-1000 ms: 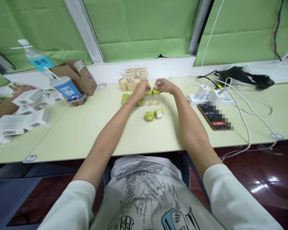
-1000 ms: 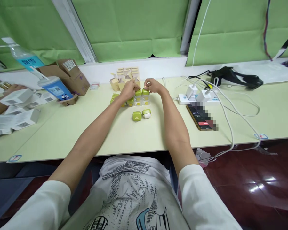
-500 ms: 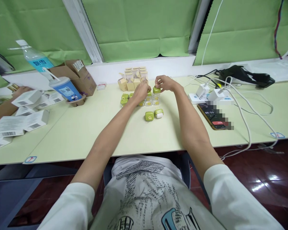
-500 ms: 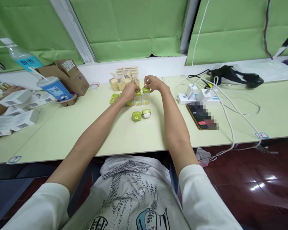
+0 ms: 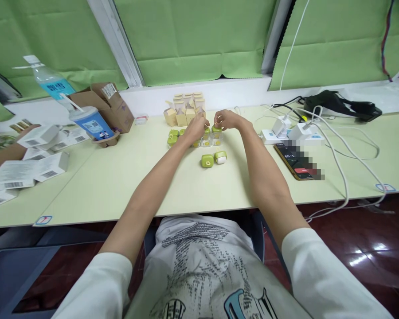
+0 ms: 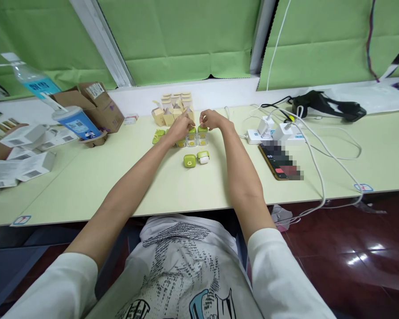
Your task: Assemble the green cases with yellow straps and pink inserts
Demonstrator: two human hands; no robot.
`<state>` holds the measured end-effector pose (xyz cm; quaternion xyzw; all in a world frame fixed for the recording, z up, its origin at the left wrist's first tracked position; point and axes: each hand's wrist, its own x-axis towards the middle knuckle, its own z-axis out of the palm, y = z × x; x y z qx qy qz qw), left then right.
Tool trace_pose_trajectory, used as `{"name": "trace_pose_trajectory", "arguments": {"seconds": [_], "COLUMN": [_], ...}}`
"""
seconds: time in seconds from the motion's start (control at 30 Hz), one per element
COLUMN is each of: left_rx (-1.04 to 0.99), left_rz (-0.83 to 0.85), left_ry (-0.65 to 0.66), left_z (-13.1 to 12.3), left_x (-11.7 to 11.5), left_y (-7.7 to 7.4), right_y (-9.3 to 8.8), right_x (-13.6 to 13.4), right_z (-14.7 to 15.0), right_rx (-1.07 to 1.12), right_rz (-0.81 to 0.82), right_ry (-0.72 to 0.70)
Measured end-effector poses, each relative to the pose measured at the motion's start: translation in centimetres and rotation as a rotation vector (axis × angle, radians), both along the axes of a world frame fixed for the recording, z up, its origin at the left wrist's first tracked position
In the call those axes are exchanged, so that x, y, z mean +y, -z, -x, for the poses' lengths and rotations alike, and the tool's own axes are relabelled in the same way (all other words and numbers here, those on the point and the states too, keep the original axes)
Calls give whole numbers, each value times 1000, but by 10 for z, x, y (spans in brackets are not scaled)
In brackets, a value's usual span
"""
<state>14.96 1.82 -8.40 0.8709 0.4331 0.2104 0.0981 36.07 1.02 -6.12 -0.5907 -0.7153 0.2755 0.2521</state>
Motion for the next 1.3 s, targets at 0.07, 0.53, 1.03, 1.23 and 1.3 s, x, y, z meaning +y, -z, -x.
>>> {"name": "trace_pose_trajectory", "arguments": {"seconds": [0.07, 0.53, 1.03, 1.23, 1.3], "left_rx": [26, 11, -148, -225, 22], "left_rz": [-17, 50, 9, -2, 180], "left_ry": [-21, -64, -41, 75, 165], "left_z": [1, 4, 32, 67, 55], "left_x": [0, 10, -19, -63, -77], "left_y": [-1, 0, -74, -137, -133], "right_y": [1, 12, -61, -99, -90], "right_x": [1, 13, -43, -74, -73], "right_z": [-1, 7, 10, 27, 44], "right_rx": [-3, 12, -244, -418, -534], "right_rz": [22, 64, -18, 218, 367], "right_ry": [-3, 81, 22, -135, -155]}}
